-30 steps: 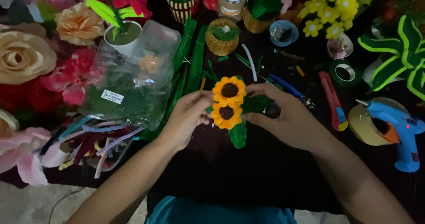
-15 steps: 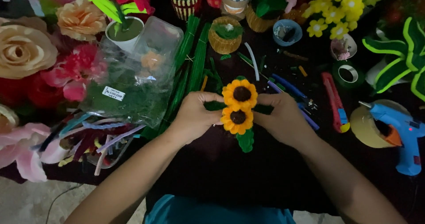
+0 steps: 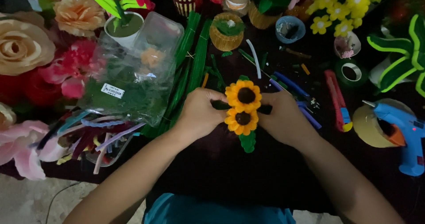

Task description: The person is assembling a small decorative flower pot by gluing a foam base inside and then attaching artificial sunflowers and greenery.

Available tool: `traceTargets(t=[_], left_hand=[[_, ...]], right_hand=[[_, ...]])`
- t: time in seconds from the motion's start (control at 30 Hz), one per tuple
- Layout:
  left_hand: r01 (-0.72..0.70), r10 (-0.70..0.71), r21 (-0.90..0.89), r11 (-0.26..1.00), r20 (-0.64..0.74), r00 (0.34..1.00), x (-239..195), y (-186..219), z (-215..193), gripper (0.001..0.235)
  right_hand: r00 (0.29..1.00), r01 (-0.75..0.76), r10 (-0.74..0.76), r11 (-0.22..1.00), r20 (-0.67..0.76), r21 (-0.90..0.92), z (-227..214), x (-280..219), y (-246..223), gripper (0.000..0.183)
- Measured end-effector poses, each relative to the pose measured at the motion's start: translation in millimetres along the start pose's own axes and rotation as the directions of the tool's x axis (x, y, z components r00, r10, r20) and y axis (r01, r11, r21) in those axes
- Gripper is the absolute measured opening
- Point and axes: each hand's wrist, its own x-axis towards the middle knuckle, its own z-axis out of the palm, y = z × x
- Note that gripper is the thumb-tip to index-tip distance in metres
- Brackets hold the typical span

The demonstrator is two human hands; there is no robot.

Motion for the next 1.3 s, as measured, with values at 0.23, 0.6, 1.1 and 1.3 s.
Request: traceTargets(t=[0.23, 0.6, 1.1, 1.3], left_hand=[[-0.009, 0.011, 0.101, 0.995, -0.011, 1.0, 3.6, 0.9, 2.6, 0.035], [-0.023, 0.019, 0.118, 0.993, 0.034, 0.999, -6.3, 12.3, -0.7, 0.037], [0.027, -0.027, 0.002, 1.0, 0.034, 0.999, -2.9, -8.3, -8.9, 0.02], [0.163, -0.14, -0.194, 0.967, 0.127, 0.982, -24.0, 19.0, -22.0, 0.056]], right_hand=[[1.0, 0.026, -0.026, 1.0, 0.006, 0.005, 0.2, -0.3, 6.2, 0.015], [0.995, 0.104, -0.105, 0.989, 0.004, -0.102, -3.8, 5.3, 21.8, 0.011], [0.995, 0.068, -0.062, 0.994, 0.074, -0.082, -6.8, 2.1, 12.1, 0.014], [0.975, 0.016, -0.007, 0.999, 0.221, -0.04, -36.2, -11.7, -2.7, 0.089]])
